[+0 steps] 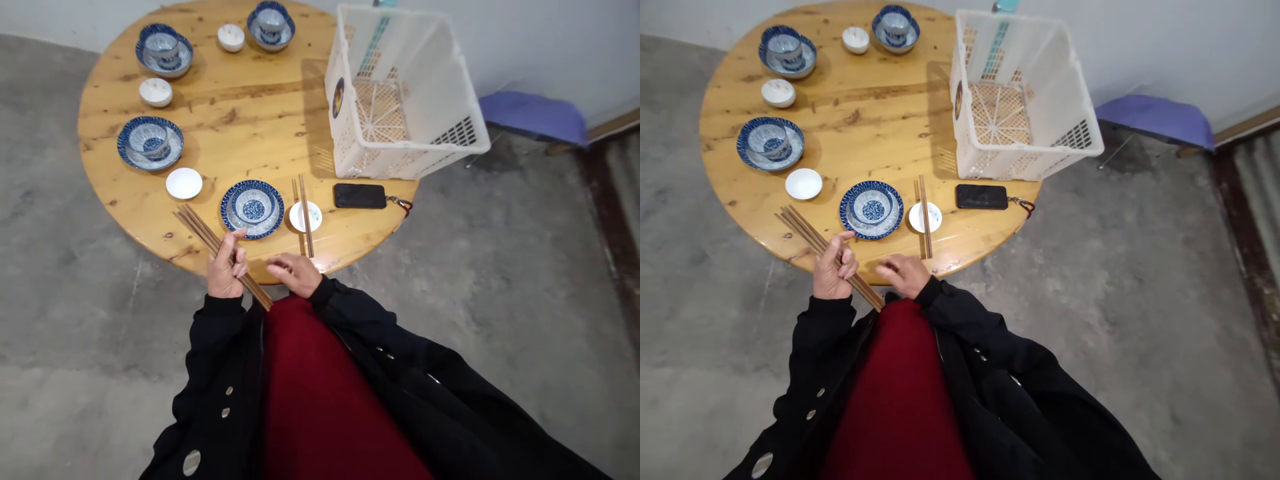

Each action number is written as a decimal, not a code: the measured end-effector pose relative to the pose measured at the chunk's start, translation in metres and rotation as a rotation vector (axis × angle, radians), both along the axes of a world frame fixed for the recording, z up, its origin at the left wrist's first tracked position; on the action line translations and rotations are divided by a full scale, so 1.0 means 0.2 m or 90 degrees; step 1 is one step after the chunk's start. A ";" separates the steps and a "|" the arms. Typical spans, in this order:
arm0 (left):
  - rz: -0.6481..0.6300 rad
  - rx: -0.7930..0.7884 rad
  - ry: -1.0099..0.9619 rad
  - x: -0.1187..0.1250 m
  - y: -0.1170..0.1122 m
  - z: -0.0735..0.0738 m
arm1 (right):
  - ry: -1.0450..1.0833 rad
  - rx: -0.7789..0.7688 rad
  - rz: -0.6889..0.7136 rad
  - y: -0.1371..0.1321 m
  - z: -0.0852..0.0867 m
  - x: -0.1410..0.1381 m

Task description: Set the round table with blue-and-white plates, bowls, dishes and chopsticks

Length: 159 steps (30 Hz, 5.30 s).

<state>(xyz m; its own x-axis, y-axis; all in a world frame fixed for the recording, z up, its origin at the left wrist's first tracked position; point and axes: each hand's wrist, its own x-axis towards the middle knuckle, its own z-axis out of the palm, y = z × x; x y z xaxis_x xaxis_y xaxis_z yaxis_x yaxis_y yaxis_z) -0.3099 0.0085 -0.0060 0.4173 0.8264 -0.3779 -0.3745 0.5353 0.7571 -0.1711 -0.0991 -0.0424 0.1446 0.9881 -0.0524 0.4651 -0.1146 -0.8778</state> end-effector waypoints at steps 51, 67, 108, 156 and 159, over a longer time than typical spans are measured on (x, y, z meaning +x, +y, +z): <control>0.079 0.148 0.062 0.19 -0.17 0.14 | 0.172 0.106 0.037 0.07 0.03 0.04; 0.221 0.280 0.084 -0.07 -0.03 0.10 | 0.177 0.067 0.076 0.29 -0.02 -0.01; 0.291 0.153 0.117 -1.38 0.36 -0.15 | -0.070 0.068 -0.266 0.70 -0.41 -0.61; -0.654 0.139 0.258 -1.01 1.74 -0.45 | 0.608 -0.088 -0.597 1.74 -0.33 -0.98; -0.683 0.140 0.249 -0.98 1.79 -0.46 | 0.546 -0.051 -0.654 1.78 -0.34 -0.83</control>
<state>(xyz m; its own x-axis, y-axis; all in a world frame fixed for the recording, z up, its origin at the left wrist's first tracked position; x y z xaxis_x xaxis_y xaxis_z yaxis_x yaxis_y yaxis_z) -0.5059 0.3661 -0.0988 0.8291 0.1833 -0.5282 0.4717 0.2780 0.8368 -0.3371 0.2564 -0.1109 0.7067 0.4424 -0.5522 -0.5526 -0.1423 -0.8212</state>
